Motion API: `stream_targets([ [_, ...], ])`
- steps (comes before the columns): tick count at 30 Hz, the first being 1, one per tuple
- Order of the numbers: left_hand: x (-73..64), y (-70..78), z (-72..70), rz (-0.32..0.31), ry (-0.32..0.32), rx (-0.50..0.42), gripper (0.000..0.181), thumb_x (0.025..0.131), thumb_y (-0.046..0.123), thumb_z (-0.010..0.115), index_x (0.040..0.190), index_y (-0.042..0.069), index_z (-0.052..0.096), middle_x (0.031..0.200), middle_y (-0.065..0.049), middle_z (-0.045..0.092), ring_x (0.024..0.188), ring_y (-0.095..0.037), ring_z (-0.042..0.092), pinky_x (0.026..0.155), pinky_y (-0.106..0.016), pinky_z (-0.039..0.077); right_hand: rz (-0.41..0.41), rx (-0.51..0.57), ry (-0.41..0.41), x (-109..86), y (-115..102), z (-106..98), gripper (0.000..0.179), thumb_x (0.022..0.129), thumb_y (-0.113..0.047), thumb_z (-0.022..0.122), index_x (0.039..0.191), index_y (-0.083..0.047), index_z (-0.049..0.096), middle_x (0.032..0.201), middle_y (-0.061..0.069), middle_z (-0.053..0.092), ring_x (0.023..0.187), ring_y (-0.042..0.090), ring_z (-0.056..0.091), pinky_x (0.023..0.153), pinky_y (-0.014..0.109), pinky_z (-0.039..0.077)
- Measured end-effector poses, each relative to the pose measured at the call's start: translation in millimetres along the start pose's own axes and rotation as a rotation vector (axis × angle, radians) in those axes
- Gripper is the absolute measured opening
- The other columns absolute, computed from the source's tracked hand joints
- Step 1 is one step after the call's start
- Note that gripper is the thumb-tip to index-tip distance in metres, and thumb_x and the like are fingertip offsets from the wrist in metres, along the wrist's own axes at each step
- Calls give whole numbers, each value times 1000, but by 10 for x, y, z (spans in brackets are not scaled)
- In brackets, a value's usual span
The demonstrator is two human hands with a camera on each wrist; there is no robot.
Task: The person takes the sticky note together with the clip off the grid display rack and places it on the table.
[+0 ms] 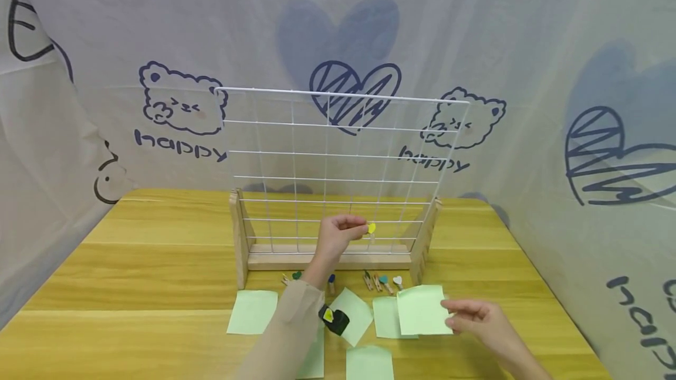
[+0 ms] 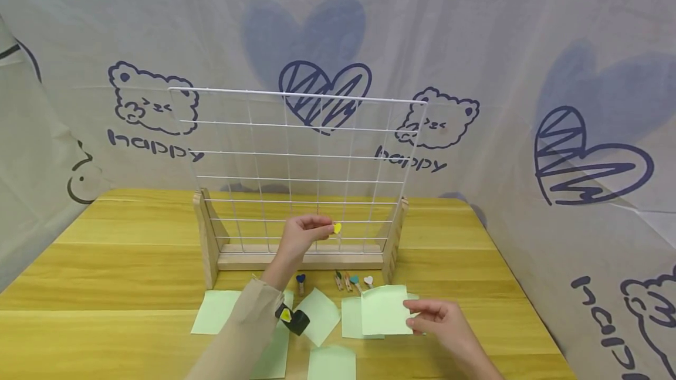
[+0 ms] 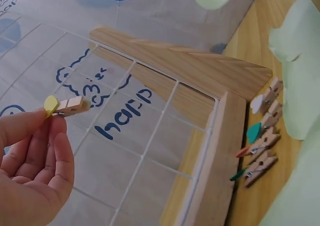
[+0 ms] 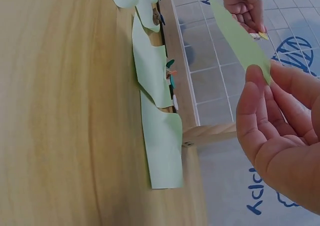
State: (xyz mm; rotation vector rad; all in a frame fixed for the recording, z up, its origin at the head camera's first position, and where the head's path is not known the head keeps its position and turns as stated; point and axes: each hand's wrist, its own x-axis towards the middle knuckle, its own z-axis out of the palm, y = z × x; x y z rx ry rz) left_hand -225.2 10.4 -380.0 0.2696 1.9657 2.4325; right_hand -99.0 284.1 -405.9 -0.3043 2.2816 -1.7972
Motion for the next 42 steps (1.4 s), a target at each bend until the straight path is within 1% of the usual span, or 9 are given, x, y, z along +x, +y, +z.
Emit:
stream_targets([
  [6, -10, -124, -48, -80, -78, 62, 14, 78, -5, 64, 90, -11, 63, 84, -13, 65, 72, -20, 63, 72, -39, 51, 33, 20, -100, -56, 66, -58, 31, 87, -5, 55, 113, 12, 52, 95, -6, 63, 76, 12, 60, 74, 25, 49],
  [10, -16, -201, -86, -117, -129, 118, 13, 78, -5, 64, 89, -12, 64, 82, -14, 66, 72, -24, 64, 70, -39, 52, 20, 129, -198, -77, 129, -78, 26, 89, -2, 51, 113, -6, 61, 91, -2, 63, 77, 11, 60, 73, 26, 50],
  [14, -13, -271, -113, -161, -154, 146, 14, 77, -7, 64, 89, -14, 63, 82, -17, 66, 69, -21, 64, 70, -40, 52, -11, 206, -278, -90, 185, -80, 33, 89, 1, 49, 109, -22, 64, 93, -2, 61, 79, 8, 59, 71, 25, 50],
  [17, -13, -304, -125, -188, -146, 166, 14, 76, -9, 64, 89, -14, 63, 80, -17, 65, 67, -22, 64, 69, -40, 52, 18, 209, -291, -110, 205, -90, 33, 89, -1, 49, 108, -24, 64, 94, -3, 61, 76, 8, 59, 72, 25, 50],
  [22, -16, -355, -157, -240, -137, 186, 11, 75, -9, 65, 85, -12, 63, 75, -14, 65, 66, -22, 64, 64, -33, 53, 118, 188, -285, -141, 228, -108, 29, 91, -6, 50, 106, -26, 64, 90, -3, 64, 75, 9, 59, 74, 26, 49],
  [25, -25, -390, -185, -258, -151, 235, 5, 74, -10, 65, 79, -9, 64, 72, -14, 64, 64, -23, 64, 62, -34, 53, 145, 198, -284, -141, 246, -110, 27, 91, -6, 49, 108, -20, 64, 91, -3, 65, 77, 10, 60, 74, 26, 49],
  [30, -30, -451, -217, -281, -164, 318, 7, 73, -10, 66, 71, -4, 63, 66, -13, 63, 57, -22, 63, 57, -34, 53, 148, 252, -311, -139, 286, -113, 27, 92, -4, 46, 109, -16, 64, 94, -3, 65, 78, 9, 60, 74, 25, 49],
  [33, -26, -467, -225, -303, -162, 341, 7, 72, -10, 67, 70, -4, 63, 64, -13, 62, 56, -22, 63, 54, -31, 53, 150, 279, -326, -147, 298, -110, 27, 92, -4, 46, 108, -18, 64, 94, -3, 65, 78, 9, 60, 74, 25, 49],
  [42, -28, -502, -257, -366, -154, 387, 3, 74, -9, 64, 72, -7, 63, 61, -15, 63, 58, -28, 64, 54, -32, 53, 163, 338, -351, -167, 327, -78, 27, 92, -3, 47, 110, -13, 63, 94, 0, 64, 77, 9, 59, 73, 25, 49],
])
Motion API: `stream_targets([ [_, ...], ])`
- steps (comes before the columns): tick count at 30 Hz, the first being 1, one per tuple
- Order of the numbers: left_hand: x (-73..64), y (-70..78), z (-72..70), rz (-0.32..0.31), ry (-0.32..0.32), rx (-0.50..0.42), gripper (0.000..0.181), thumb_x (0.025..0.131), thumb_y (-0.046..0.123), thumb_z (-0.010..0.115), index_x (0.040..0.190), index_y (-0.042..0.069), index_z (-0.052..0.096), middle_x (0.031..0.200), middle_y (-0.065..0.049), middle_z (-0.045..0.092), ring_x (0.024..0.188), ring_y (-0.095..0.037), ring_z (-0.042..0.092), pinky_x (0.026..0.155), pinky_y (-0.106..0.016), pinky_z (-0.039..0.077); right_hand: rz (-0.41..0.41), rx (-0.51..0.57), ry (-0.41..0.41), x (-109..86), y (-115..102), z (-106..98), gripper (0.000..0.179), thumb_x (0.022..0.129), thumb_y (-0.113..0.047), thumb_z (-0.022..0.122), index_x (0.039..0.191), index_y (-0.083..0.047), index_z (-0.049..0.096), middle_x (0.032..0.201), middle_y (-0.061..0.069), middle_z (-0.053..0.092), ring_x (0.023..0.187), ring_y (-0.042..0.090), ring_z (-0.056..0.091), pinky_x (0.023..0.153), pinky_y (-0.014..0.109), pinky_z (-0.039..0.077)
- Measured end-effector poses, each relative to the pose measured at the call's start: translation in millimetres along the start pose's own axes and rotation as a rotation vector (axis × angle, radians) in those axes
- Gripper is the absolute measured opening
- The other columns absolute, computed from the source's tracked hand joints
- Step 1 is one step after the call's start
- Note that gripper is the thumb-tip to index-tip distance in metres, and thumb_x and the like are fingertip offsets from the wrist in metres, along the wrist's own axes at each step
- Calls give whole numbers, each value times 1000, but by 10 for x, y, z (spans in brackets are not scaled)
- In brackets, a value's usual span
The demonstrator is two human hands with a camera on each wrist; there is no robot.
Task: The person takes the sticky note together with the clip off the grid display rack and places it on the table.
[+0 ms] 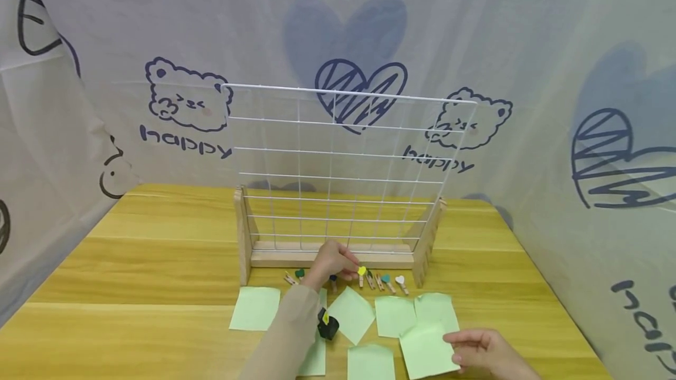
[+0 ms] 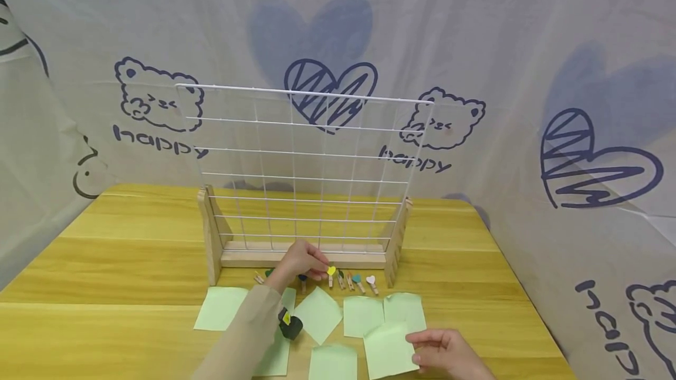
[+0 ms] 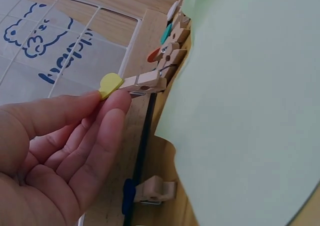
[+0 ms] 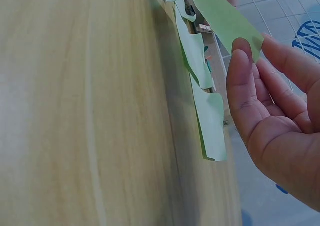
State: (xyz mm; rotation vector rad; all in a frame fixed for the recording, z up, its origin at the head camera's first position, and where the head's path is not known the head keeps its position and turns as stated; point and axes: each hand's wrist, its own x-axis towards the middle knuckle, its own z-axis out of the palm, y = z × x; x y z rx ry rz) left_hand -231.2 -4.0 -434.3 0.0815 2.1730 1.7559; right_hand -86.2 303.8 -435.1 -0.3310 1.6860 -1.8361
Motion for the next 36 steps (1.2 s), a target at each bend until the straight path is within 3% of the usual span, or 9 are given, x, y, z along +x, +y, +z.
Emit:
stream_targets([
  [11, 10, -77, 28, -14, 12, 10, 2, 74, -9, 65, 75, -10, 63, 60, -15, 62, 51, -22, 62, 49, -29, 52, 38, 65, -21, -29, 63, 13, 26, 91, -2, 48, 110, -11, 63, 98, 0, 61, 82, 9, 57, 73, 23, 49],
  [21, -33, -94, 93, 38, 89, 193, 10, 73, -10, 64, 65, -5, 62, 55, -11, 59, 44, -18, 58, 43, -24, 49, 40, 71, -19, -30, 118, 27, 26, 88, 2, 50, 109, -7, 63, 91, 0, 63, 81, 8, 59, 72, 21, 49],
  [29, -31, -70, 127, 52, 115, 266, 11, 74, -11, 63, 65, -5, 62, 57, -10, 58, 41, -16, 57, 39, -20, 44, 13, 103, -62, -46, 153, 19, 28, 86, 4, 50, 109, -7, 63, 94, 2, 64, 83, 8, 60, 73, 21, 49],
  [36, -26, -66, 143, 50, 119, 284, 13, 73, -14, 61, 63, -5, 61, 55, -12, 58, 41, -18, 57, 36, -18, 41, 101, 40, 5, -94, 197, 27, 27, 85, 1, 52, 112, 7, 56, 91, 8, 62, 79, 13, 59, 68, 23, 50],
])
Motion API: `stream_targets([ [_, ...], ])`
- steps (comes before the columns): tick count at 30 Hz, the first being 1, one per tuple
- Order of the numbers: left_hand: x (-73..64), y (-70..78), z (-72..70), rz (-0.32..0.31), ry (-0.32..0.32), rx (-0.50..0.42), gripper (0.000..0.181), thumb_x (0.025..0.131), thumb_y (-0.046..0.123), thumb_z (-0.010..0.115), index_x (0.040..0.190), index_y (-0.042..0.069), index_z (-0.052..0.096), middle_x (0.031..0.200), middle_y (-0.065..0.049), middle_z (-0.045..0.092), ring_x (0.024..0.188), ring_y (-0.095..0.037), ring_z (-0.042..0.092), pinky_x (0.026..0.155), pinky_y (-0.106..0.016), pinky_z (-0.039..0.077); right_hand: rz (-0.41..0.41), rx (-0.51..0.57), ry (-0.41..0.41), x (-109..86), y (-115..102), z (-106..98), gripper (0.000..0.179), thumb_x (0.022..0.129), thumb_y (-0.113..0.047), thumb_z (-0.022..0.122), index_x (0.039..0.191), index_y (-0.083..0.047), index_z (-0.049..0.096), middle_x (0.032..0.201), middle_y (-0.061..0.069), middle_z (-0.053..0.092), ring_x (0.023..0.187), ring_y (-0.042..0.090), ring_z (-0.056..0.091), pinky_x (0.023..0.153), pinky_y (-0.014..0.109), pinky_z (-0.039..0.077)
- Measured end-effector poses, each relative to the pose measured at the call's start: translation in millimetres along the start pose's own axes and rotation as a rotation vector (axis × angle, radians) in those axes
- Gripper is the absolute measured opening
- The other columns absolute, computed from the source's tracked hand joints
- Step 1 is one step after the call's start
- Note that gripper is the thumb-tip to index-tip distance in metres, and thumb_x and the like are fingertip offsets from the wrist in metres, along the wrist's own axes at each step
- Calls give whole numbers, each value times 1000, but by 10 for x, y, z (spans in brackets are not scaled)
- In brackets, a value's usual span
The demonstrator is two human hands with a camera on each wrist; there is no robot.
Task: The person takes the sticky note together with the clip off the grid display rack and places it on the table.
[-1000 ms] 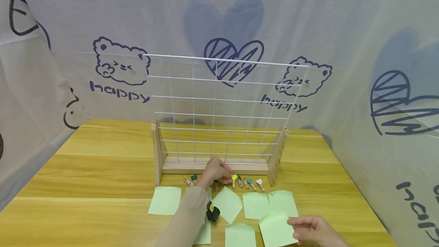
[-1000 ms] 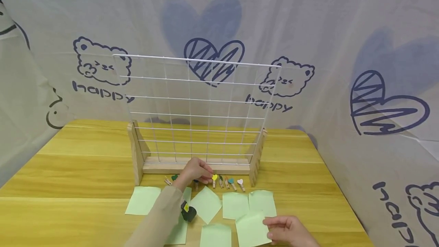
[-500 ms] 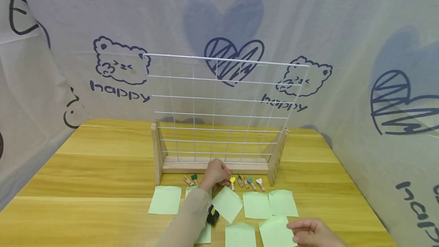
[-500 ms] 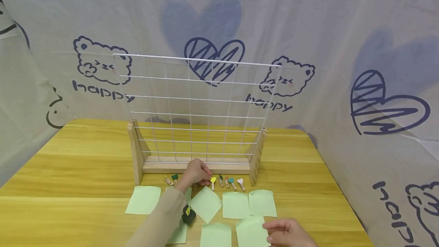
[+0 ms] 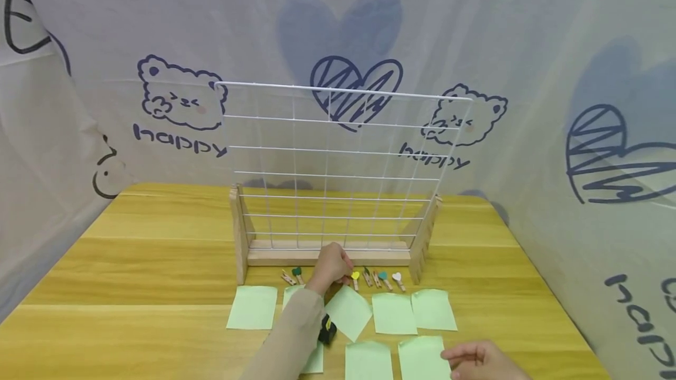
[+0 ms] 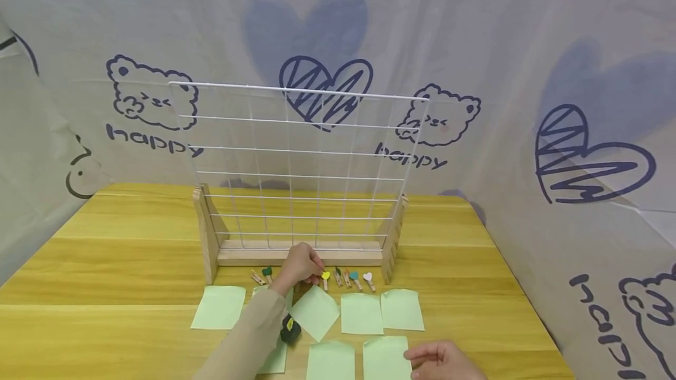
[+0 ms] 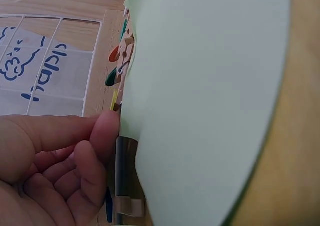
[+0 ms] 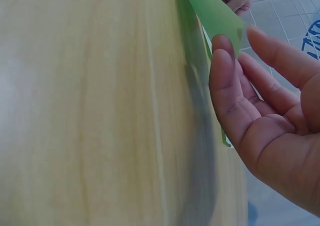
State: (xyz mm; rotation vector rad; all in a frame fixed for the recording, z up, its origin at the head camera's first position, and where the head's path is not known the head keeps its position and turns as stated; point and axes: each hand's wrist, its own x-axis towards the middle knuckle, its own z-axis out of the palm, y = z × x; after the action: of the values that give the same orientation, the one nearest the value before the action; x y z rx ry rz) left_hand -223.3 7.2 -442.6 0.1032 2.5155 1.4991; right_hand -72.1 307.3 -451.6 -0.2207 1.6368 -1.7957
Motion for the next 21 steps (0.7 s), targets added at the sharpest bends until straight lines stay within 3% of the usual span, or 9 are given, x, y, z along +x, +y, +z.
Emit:
stream_targets([
  [4, -5, -18, -1, 0, 0, 10, 15, 74, -13, 61, 62, -4, 60, 55, -11, 58, 40, -17, 56, 35, -17, 39, 12, -50, 18, -2, 14, 7, 29, 86, 1, 51, 112, 13, 52, 92, 11, 61, 79, 16, 59, 68, 26, 51],
  [8, -13, -39, -11, 2, 4, 16, 15, 74, -13, 61, 62, -3, 60, 54, -11, 57, 40, -17, 56, 35, -17, 39, -34, -165, 1, 11, -26, 8, 30, 86, 4, 48, 110, 22, 45, 97, 23, 60, 84, 18, 60, 71, 25, 50],
  [14, -18, -25, -34, 4, 10, 26, 14, 74, -12, 63, 63, -4, 61, 57, -10, 57, 42, -18, 57, 39, -21, 45, 18, -366, 122, -38, -176, 63, 35, 84, -4, 58, 106, 22, 49, 101, 27, 58, 89, 20, 59, 73, 30, 50],
  [21, -65, 1, -100, 40, 3, 28, 7, 74, -11, 64, 69, -6, 64, 63, -8, 57, 48, -21, 59, 45, -26, 50, -28, -278, 129, -26, -255, 47, 40, 88, -7, 55, 109, 25, 42, 103, 23, 59, 88, 18, 60, 74, 33, 51],
])
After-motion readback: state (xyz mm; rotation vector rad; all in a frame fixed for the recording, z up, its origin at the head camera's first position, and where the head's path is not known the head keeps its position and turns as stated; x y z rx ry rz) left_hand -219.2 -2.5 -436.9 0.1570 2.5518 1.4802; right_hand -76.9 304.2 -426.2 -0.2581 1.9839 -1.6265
